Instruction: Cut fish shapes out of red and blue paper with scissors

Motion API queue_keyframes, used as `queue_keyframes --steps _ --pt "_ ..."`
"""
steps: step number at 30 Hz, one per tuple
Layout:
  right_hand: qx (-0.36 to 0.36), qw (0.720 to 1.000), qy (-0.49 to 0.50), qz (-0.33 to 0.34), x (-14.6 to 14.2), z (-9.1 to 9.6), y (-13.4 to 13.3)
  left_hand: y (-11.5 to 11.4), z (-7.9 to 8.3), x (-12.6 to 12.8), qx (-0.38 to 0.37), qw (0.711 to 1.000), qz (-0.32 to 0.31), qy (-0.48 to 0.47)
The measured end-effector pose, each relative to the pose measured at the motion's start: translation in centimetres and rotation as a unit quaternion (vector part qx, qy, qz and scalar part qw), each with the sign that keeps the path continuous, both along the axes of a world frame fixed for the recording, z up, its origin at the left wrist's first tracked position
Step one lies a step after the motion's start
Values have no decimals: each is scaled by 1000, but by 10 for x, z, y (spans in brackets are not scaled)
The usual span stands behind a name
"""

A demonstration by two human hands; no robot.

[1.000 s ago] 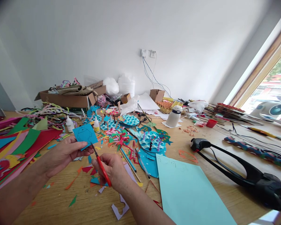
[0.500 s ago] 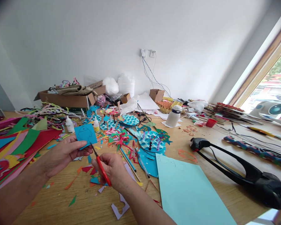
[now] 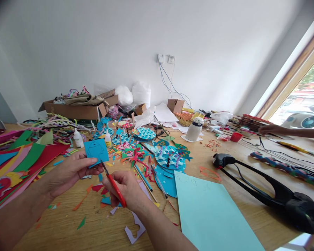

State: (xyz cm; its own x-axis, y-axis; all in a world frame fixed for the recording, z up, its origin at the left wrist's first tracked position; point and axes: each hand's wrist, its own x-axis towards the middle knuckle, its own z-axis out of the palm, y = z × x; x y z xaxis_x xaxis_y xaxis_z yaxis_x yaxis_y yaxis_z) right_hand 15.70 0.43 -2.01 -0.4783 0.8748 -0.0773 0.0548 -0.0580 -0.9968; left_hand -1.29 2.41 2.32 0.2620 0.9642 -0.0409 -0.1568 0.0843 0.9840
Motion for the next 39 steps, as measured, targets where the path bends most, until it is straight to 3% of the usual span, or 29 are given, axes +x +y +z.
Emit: queue_keyframes --steps 39 --pt "-10 1000 -3 -3 -2 -4 -1 1 2 -6 -9 1000 -20 16"
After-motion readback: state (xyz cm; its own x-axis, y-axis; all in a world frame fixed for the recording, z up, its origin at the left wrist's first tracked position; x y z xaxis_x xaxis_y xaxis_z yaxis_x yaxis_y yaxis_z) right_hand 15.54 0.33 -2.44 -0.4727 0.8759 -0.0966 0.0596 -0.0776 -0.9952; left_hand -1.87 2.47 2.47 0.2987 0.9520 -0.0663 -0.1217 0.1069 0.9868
